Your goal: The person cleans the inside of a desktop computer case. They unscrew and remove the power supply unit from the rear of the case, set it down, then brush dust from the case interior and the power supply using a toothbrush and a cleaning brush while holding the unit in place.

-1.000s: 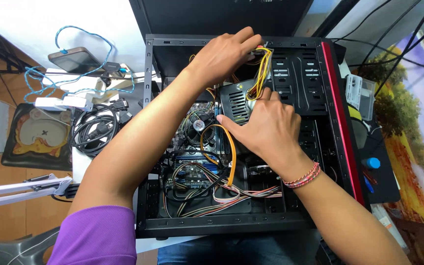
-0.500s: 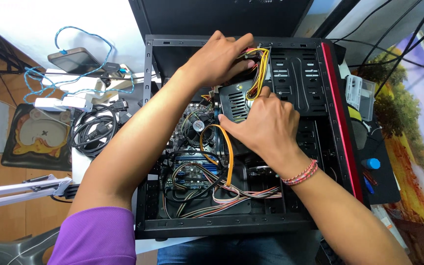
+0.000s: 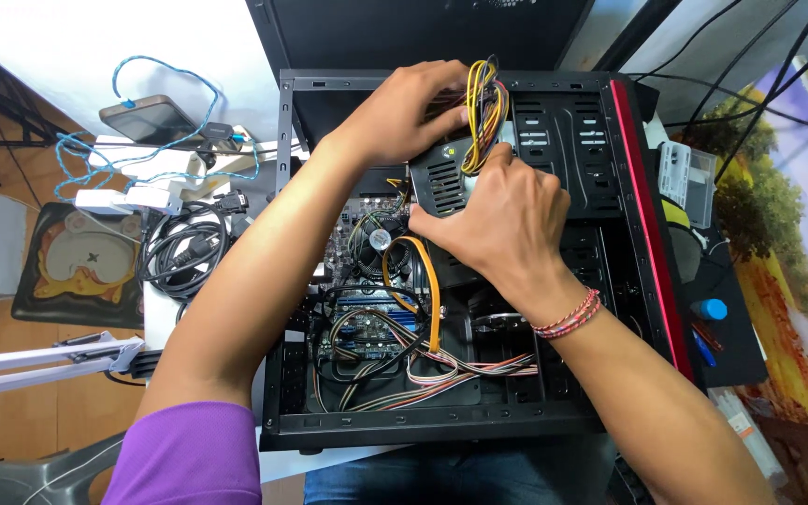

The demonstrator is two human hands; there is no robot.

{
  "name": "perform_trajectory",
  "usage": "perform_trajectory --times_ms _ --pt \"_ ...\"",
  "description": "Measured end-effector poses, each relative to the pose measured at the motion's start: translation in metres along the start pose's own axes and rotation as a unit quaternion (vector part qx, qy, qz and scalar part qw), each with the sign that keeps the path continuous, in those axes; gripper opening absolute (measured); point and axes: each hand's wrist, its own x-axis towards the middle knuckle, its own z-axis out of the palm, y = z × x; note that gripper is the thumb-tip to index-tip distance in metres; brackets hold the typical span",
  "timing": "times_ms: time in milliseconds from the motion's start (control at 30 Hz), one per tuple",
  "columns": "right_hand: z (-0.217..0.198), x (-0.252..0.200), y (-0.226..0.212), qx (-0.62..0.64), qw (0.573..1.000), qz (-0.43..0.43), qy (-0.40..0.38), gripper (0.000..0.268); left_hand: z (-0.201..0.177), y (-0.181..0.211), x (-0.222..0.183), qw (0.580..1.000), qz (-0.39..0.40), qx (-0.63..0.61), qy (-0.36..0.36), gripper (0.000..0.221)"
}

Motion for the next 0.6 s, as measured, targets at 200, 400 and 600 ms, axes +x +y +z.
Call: perform_trajectory --times_ms 200,400,600 --pt "-0.004 0.0 0.0 0.008 1.0 0.01 -0.009 0.086 0.0 -0.005 -0.005 1.0 -0.009 -0.015 0.016 0.024" --pt "0.002 -0.001 0.007 0.01 1.0 0.01 -0.003 0.089 -0.023 0.023 -0.003 0.996 -0.002 0.08 0.03 0.023" --pt "-0.001 0.001 0.008 0.003 0.996 0.051 -0.071 0.094 -0.037 0.039 -0.001 0.998 -0.06 0.002 -0.023 0.017"
